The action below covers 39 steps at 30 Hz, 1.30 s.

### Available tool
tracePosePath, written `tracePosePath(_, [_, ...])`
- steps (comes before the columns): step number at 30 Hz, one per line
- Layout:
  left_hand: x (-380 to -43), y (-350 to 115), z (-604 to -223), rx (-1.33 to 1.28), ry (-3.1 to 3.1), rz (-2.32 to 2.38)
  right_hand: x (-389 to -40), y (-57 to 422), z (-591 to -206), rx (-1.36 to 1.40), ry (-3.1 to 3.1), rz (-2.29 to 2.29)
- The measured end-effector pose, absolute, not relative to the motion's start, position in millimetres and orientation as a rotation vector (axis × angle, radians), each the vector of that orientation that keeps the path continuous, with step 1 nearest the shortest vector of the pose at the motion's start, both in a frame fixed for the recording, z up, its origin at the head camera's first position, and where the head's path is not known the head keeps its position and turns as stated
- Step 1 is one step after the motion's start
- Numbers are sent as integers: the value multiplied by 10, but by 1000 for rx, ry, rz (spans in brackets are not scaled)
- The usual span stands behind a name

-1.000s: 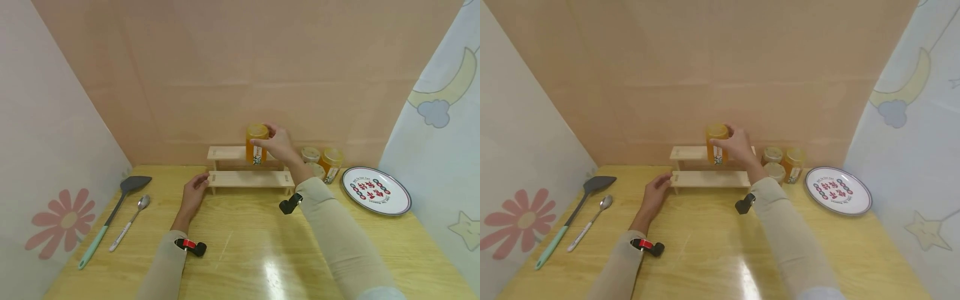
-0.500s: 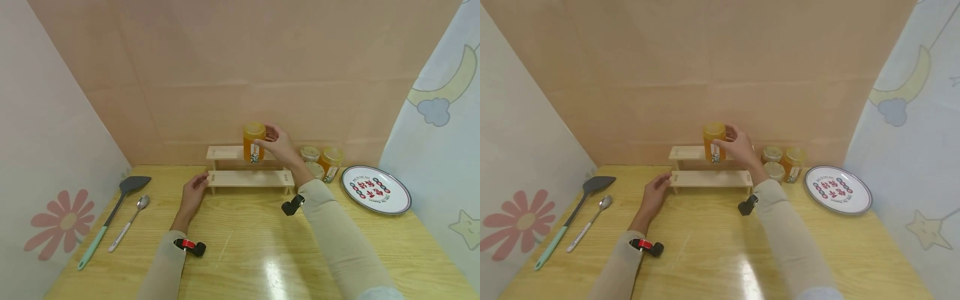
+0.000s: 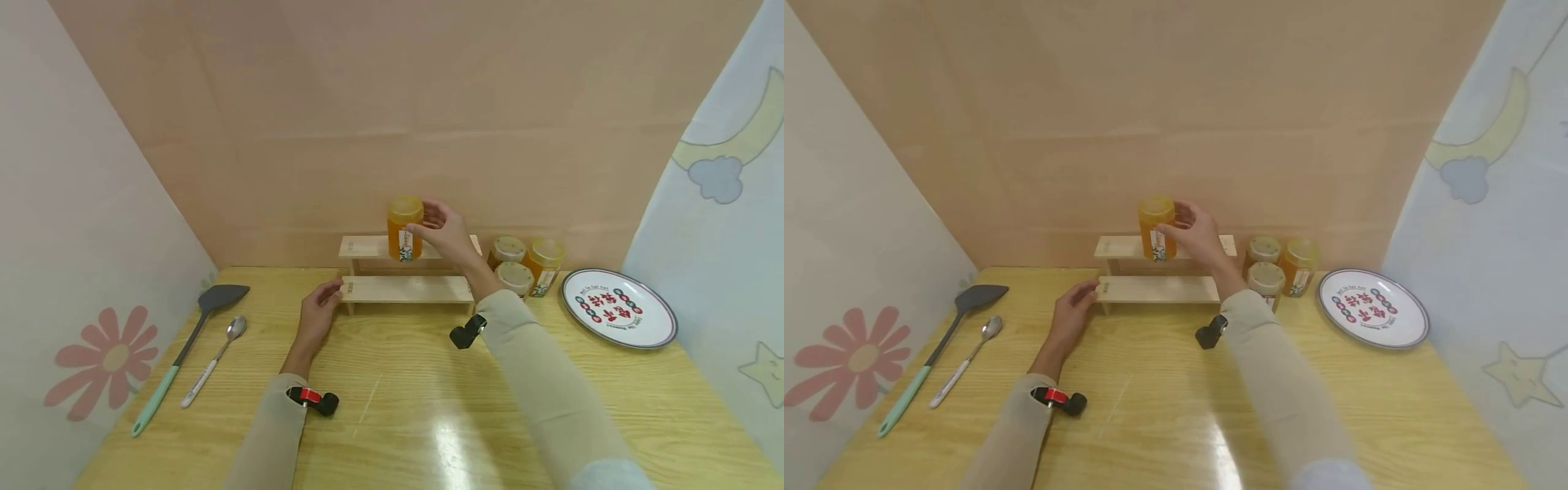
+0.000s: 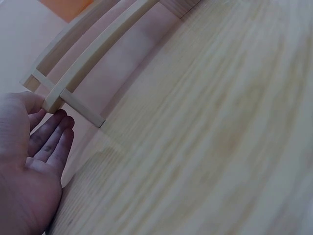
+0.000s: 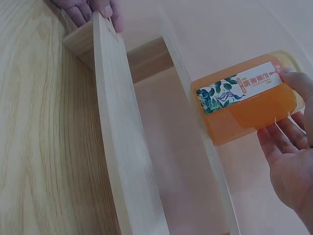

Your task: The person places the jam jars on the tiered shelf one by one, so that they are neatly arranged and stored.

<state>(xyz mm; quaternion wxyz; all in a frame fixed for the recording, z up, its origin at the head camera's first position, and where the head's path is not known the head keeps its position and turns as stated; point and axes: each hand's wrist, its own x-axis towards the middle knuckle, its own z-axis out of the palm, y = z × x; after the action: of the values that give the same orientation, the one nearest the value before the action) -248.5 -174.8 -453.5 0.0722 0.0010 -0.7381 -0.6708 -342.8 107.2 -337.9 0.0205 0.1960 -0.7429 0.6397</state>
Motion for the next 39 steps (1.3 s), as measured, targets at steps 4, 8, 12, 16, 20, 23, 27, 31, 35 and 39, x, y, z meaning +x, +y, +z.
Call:
tracePosePath(4, [-2480,-1748,-4536,9,-2209,-2020,-3465,952,-3379,629,-2301,1968])
tracePosePath(8, [-2478,-1750,-4547,-1,-2204,-2015,-3494,849,-3381,631,-2298,1978])
tracePosePath(12, [-2481,-1752,-4565,-11,-2203,-2013,-3515,761,-3386,630,-2297,1974])
tracePosePath(16, [-2482,-1762,-4576,-15,-2198,-2021,-3532,680,-3385,639,-2287,1963])
tracePosePath(20, [-2483,-1767,-4585,-11,-2201,-2031,-3551,626,-3388,646,-2284,1960])
tracePosePath(23, [-2486,-1758,-4588,0,-2210,-2040,-3555,607,-3389,644,-2285,1956])
tracePosePath(27, [-2523,-1730,-4619,7,-2207,-2049,-3536,618,-3372,628,-2296,1945])
tracePosePath(31, [-2642,-1735,-4784,-10,-2185,-2044,-3520,644,-3355,616,-2308,1931])
tracePosePath(35, [-2681,-1758,-4883,-37,-2197,-2009,-3525,665,-3367,622,-2326,1925])
tracePosePath(39, [-2670,-1784,-4875,-41,-2209,-1981,-3494,751,-3333,634,-2389,1888])
